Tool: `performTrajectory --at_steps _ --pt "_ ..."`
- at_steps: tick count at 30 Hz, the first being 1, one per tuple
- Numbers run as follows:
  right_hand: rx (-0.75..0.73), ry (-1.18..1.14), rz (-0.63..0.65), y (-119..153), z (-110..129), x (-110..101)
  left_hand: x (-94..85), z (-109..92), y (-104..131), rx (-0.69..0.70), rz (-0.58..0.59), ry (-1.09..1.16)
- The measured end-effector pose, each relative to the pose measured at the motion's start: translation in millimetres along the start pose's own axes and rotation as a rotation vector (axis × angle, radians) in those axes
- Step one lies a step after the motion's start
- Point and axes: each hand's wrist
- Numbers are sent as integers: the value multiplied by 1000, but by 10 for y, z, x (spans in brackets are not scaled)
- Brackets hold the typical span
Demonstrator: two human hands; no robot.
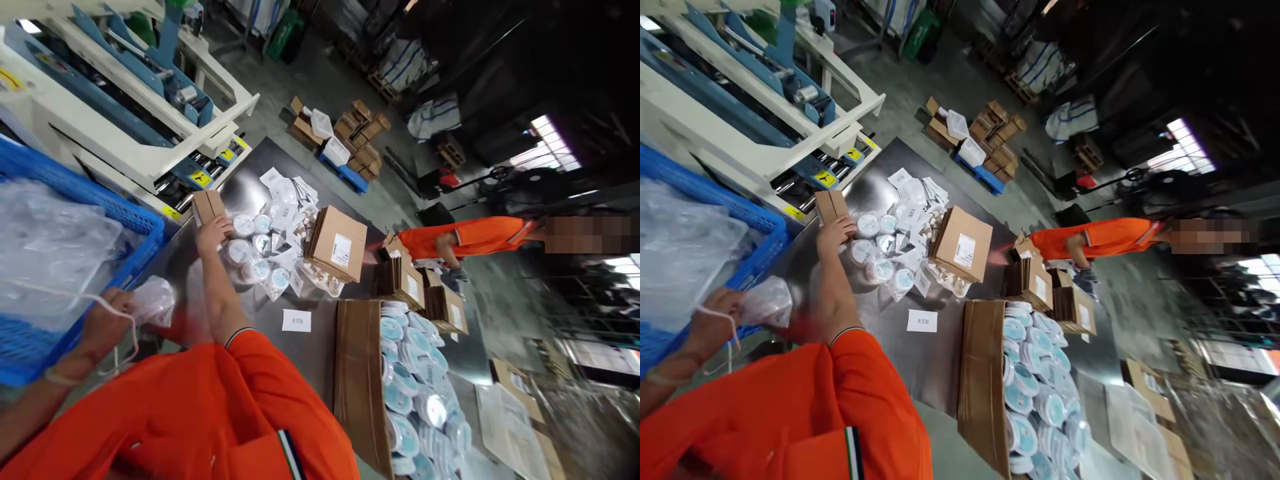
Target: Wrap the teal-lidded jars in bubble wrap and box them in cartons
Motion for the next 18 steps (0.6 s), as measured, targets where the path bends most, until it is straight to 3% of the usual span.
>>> performTrajectory --at_steps 4,9,14,18 --pt "90 48 -12 -425 70 -81 239 -38 76 39 -17 92" --pt "68 84 -55 -702 110 14 450 139 -18 45 -4 183" --pt "127 -23 -152 -1044 174 109 561 243 -107 34 14 228" --pt "181 -51 -159 -1395 222 18 587 225 -128 32 29 256"
Point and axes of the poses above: each hand's wrist, its own y-axis away from the middle knuckle, its own x-axis out of the palm, z = x × y, and after that the axes turned 1 degree about -x, right-handed
